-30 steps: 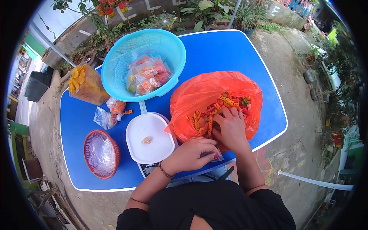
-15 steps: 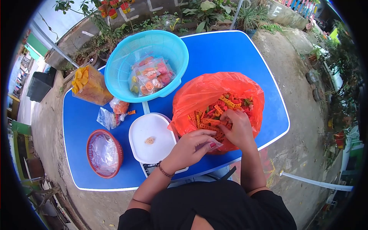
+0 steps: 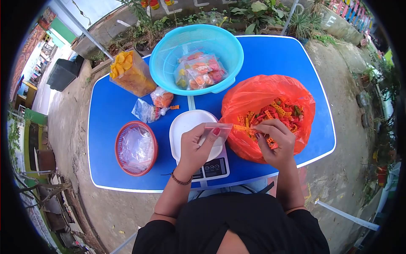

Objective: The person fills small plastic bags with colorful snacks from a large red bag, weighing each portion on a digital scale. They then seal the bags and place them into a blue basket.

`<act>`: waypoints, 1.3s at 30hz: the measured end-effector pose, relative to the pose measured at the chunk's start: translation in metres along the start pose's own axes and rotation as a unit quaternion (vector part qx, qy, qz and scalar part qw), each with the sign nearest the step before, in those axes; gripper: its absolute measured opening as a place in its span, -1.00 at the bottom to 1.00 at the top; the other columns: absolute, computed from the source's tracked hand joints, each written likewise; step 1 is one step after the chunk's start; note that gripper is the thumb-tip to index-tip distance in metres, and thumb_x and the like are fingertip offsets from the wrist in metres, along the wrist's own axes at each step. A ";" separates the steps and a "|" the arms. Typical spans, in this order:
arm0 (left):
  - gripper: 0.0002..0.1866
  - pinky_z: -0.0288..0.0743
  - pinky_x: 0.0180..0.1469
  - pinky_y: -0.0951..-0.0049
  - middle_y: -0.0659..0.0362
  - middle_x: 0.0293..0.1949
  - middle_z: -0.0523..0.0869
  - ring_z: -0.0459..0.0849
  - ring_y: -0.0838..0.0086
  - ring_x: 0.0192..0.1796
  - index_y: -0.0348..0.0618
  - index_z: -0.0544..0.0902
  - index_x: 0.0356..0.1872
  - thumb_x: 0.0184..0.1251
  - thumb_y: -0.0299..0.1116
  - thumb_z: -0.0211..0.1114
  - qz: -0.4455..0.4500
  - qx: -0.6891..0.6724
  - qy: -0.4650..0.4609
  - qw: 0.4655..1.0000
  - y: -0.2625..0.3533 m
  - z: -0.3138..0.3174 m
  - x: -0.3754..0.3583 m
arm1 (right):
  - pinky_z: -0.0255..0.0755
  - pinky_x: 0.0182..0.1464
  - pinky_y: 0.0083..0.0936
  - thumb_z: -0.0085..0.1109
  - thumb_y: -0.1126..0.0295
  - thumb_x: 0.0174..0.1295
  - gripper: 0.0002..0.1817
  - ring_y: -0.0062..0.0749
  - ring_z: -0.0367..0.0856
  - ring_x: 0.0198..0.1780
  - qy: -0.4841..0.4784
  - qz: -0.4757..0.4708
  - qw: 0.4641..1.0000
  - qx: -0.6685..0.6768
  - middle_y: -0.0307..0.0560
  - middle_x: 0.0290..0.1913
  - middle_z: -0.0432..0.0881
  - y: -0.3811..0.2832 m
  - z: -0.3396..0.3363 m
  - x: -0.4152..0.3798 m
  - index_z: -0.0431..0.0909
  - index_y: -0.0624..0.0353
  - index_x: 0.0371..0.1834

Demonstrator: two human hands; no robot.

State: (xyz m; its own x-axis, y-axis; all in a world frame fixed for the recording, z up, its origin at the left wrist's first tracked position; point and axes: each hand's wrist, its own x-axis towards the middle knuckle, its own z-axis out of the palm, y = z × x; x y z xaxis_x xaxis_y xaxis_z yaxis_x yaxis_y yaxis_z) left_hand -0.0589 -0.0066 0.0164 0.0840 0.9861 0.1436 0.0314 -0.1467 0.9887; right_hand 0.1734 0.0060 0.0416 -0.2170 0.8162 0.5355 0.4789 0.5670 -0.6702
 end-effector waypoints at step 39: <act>-0.75 0.57 0.11 0.51 0.11 -0.01 0.79 0.74 0.54 0.01 -0.29 0.68 0.05 0.60 -0.36 0.15 -0.047 -0.104 -0.116 0.987 -0.023 0.057 0.033 | 0.60 -0.04 -0.31 0.25 0.68 0.11 -0.76 -0.08 0.73 -0.08 -0.019 0.127 0.979 -0.159 0.04 -0.10 0.73 0.054 -0.024 -0.017 0.68 0.30 -0.13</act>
State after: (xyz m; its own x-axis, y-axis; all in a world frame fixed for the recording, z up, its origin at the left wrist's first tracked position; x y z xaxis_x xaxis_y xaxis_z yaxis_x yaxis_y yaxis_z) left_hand 0.0002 0.0252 -0.0036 0.3172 0.9465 0.0603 -0.1533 -0.0116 0.9881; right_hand 0.2237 0.0197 0.0085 -0.0858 0.9333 0.3488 0.7610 0.2873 -0.5817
